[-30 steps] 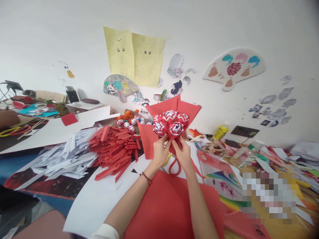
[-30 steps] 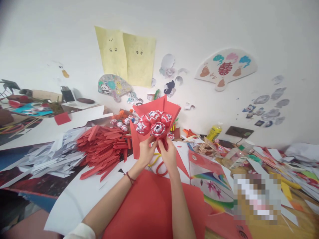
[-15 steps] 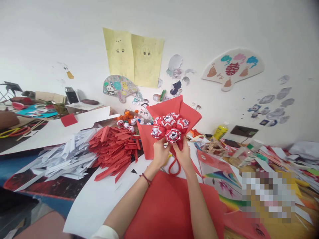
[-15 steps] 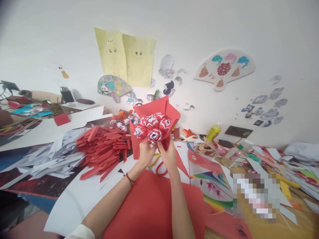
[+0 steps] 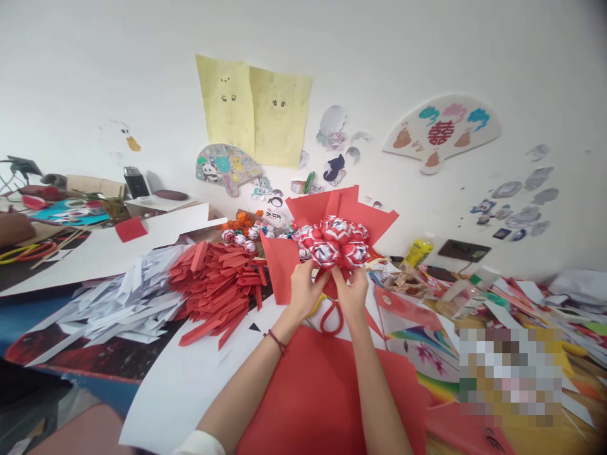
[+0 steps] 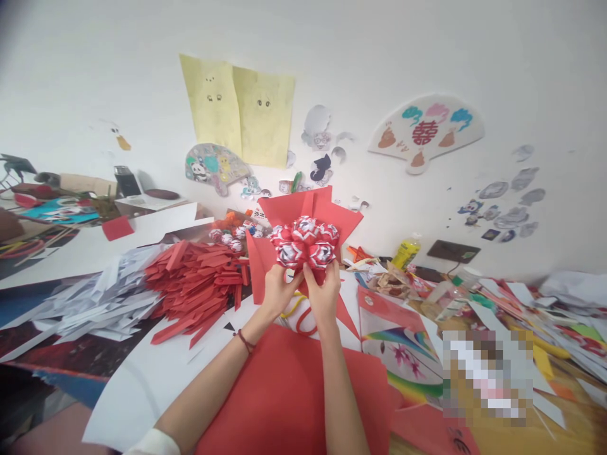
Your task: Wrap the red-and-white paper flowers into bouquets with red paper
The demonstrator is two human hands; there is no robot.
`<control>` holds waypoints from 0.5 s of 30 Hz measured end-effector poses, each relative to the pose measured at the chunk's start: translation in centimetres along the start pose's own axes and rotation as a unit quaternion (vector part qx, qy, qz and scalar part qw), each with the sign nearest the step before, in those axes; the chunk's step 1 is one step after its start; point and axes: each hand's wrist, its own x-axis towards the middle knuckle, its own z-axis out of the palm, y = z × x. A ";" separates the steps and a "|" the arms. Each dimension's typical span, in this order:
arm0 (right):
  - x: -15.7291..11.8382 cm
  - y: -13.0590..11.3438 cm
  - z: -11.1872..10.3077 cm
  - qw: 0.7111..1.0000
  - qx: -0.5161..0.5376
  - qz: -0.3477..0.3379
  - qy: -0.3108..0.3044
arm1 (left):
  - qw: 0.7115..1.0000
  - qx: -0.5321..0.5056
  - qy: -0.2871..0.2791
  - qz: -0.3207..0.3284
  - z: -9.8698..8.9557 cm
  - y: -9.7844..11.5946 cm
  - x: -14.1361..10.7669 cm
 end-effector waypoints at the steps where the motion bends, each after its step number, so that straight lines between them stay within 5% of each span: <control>1: 0.2 0.4 -0.2 1.000 0.015 0.015 0.001 | 1.000 -0.016 -0.010 0.011 -0.2 0.2 0.1; 7: 1.2 1.5 -1.6 0.990 0.115 0.080 0.005 | 0.966 -0.231 -0.119 -0.005 -0.9 0.2 0.9; 15: 1.8 1.5 -2.0 0.972 0.176 0.142 -0.067 | 0.919 -0.366 -0.102 -0.108 0.7 -1.8 1.8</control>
